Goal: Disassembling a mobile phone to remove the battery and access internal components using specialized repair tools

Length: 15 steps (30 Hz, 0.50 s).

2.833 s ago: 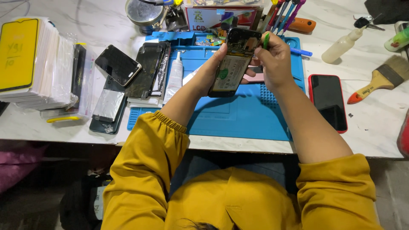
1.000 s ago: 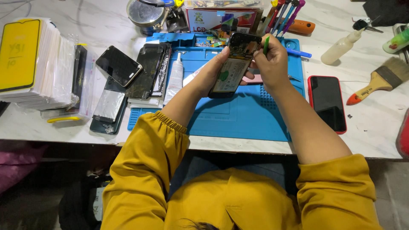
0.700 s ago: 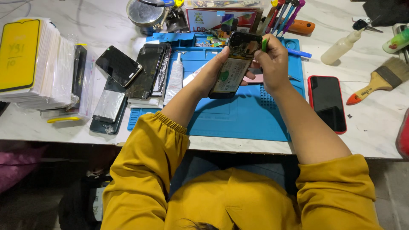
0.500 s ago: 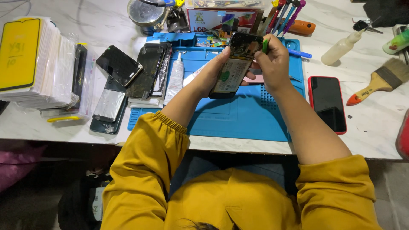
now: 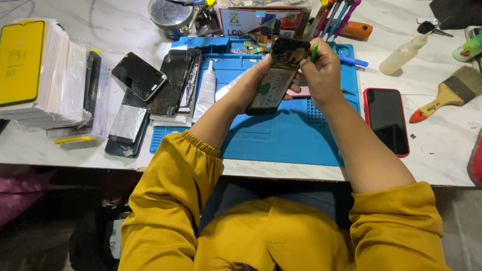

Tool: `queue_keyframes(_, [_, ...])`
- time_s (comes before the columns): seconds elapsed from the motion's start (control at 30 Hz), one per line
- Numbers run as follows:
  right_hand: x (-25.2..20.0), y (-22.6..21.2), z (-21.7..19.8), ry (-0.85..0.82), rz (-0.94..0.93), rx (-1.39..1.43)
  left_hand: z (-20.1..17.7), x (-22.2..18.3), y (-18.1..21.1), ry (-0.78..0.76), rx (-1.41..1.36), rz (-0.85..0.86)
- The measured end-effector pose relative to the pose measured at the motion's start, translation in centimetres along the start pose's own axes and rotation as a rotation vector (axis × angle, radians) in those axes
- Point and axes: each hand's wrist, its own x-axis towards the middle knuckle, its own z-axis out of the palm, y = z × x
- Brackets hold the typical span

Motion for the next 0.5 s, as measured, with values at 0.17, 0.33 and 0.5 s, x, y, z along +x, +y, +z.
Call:
queue_keyframes(0.17, [-0.1, 0.0, 0.1, -0.015, -0.023, -0.014, -0.3, 0.1, -0.3, 0.006, 0.016, 0.000])
queue_keyframes(0.33, [0.2, 0.7, -0.2, -0.018, -0.076, -0.025, -0.7, 0.4, -0.3, 0.030, 0.024, -0.001])
queue_keyframes(0.5, [-0.4, 4.7, -1.8, -0.024, -0.166, -0.081, -1.1, -0.1, -1.2, -0.005, 0.070, 0.065])
